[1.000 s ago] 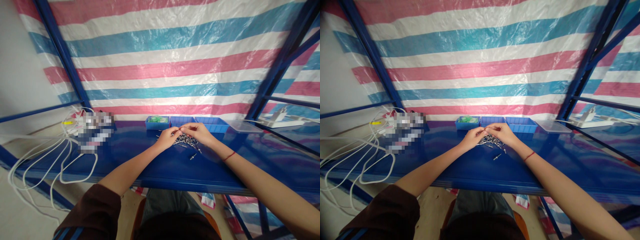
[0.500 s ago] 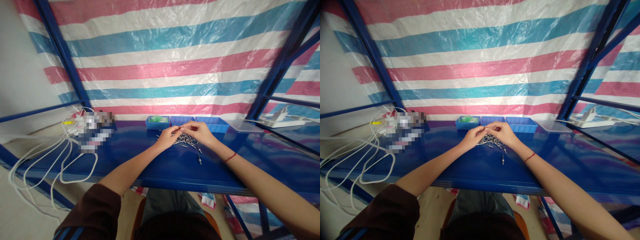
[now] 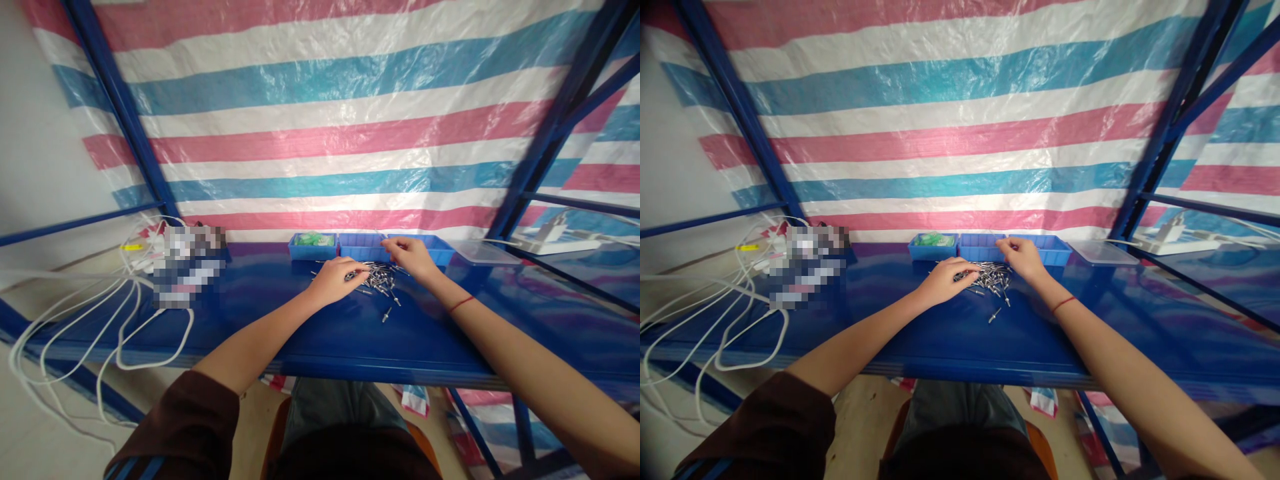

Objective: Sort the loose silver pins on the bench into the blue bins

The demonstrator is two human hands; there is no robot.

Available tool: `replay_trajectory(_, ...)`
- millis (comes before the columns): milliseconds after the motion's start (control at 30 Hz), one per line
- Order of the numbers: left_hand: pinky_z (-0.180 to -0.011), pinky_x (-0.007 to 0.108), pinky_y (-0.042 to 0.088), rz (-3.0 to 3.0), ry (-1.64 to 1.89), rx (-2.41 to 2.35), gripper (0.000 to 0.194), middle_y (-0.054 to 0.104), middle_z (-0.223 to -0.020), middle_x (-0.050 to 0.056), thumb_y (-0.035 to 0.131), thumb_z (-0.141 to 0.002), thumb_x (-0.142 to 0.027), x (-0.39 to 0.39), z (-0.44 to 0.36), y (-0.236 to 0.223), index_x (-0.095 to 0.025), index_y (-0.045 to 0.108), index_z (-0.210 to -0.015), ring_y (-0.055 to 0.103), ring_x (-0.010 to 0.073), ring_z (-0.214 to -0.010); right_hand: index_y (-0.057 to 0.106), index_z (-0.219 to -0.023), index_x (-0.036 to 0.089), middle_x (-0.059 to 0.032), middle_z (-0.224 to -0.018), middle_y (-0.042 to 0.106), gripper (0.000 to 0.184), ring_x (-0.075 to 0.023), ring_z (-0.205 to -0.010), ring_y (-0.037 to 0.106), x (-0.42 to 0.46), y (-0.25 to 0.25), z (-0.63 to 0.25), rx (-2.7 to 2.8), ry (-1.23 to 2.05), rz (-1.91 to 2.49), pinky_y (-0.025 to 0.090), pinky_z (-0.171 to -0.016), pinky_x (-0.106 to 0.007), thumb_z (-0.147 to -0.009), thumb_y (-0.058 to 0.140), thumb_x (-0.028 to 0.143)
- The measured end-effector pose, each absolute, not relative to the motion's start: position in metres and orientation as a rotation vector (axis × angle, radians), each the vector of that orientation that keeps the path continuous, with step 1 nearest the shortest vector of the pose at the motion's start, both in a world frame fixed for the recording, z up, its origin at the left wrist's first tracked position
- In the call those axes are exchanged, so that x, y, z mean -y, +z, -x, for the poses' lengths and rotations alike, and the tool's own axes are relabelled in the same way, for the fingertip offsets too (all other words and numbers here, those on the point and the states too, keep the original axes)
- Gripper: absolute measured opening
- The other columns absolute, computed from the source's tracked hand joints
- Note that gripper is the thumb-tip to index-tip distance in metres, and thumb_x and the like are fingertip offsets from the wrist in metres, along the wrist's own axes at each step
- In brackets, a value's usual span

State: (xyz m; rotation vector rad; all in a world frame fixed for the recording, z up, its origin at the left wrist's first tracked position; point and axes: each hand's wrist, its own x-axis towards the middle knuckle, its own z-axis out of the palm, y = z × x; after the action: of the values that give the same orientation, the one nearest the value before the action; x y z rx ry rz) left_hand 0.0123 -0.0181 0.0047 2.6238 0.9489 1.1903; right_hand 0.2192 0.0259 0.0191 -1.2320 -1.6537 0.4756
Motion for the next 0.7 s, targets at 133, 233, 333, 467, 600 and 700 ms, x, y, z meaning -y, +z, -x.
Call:
replay_trajectory(133, -0.077, 0.026, 0.039, -2.97, 0.864, -0.845, 0.026, 0.067, -0.082, 0.002, 0.047, -0.086, -0.037, 0.029, -0.013, 0.012, -0.023, 0.069, -0.089, 0.06, 0.0147, -0.082, 0.059, -0.07, 0.015, 0.0003, -0.055, 0.048, 0.021, -0.0062, -0.041, 0.036, -0.041, 0.017, -0.247, 1.125, 0.696, 1.345, 0.027, -0.035, -0.019, -0.072, 0.059, 0.037)
replay_trajectory(233, -0.073, 0.026, 0.037, -3.089, 0.635, -0.838, 0.027, 0.067, -0.079, 0.001, 0.049, -0.084, -0.041, 0.035, -0.013, 0.015, -0.023, 0.069, -0.088, 0.061, 0.0146, -0.079, 0.057, -0.07, 0.015, 0.0007, -0.057, 0.045, 0.023, -0.0051, -0.039, 0.032, -0.044, 0.018, -0.261, 1.004, 0.726, 1.386, 0.021, -0.032, -0.019, -0.076, 0.053, 0.036)
replay_trajectory(333, -0.069, 0.024, 0.037, -3.147, 0.446, -0.764, 0.026, 0.067, -0.083, 0.002, 0.05, -0.084, -0.04, 0.037, -0.014, 0.015, -0.022, 0.068, -0.091, 0.061, 0.0142, -0.079, 0.057, -0.069, 0.016, 0.0017, -0.055, 0.042, 0.025, -0.0051, -0.037, 0.029, -0.043, 0.02, -0.266, 0.99, 0.744, 1.39, 0.02, -0.032, -0.019, -0.079, 0.048, 0.037)
replay_trajectory(467, -0.071, 0.023, 0.039, -3.162, 0.371, -0.723, 0.026, 0.066, -0.087, 0.002, 0.043, -0.089, -0.033, 0.036, -0.016, 0.014, -0.021, 0.067, -0.092, 0.061, 0.0136, -0.08, 0.057, -0.069, 0.016, 0.0022, -0.053, 0.042, 0.024, -0.0056, -0.037, 0.027, -0.04, 0.023, -0.26, 1.025, 0.776, 1.356, 0.02, -0.033, -0.021, -0.078, 0.047, 0.035)
replay_trajectory(600, -0.085, 0.027, 0.039, -3.167, 0.489, -0.724, 0.03, 0.064, -0.102, 0.004, 0.042, -0.09, -0.035, 0.038, -0.017, 0.012, -0.023, 0.06, -0.11, 0.058, 0.0168, -0.095, 0.058, -0.07, 0.015, 0.0023, -0.053, 0.043, 0.022, -0.0058, -0.037, 0.028, -0.036, 0.024, -0.249, 1.098, 0.783, 1.307, 0.019, -0.034, -0.021, -0.077, 0.049, 0.034)
replay_trajectory(700, -0.092, 0.03, 0.036, -3.157, 0.561, -0.669, 0.038, 0.055, -0.124, 0.004, 0.04, -0.09, -0.041, 0.044, -0.019, 0.01, -0.03, 0.049, -0.125, 0.051, 0.0185, -0.109, 0.059, -0.069, 0.015, 0.0018, -0.053, 0.043, 0.024, -0.0059, -0.039, 0.03, -0.032, 0.025, -0.24, 1.162, 0.767, 1.309, 0.021, -0.035, -0.021, -0.076, 0.05, 0.035)
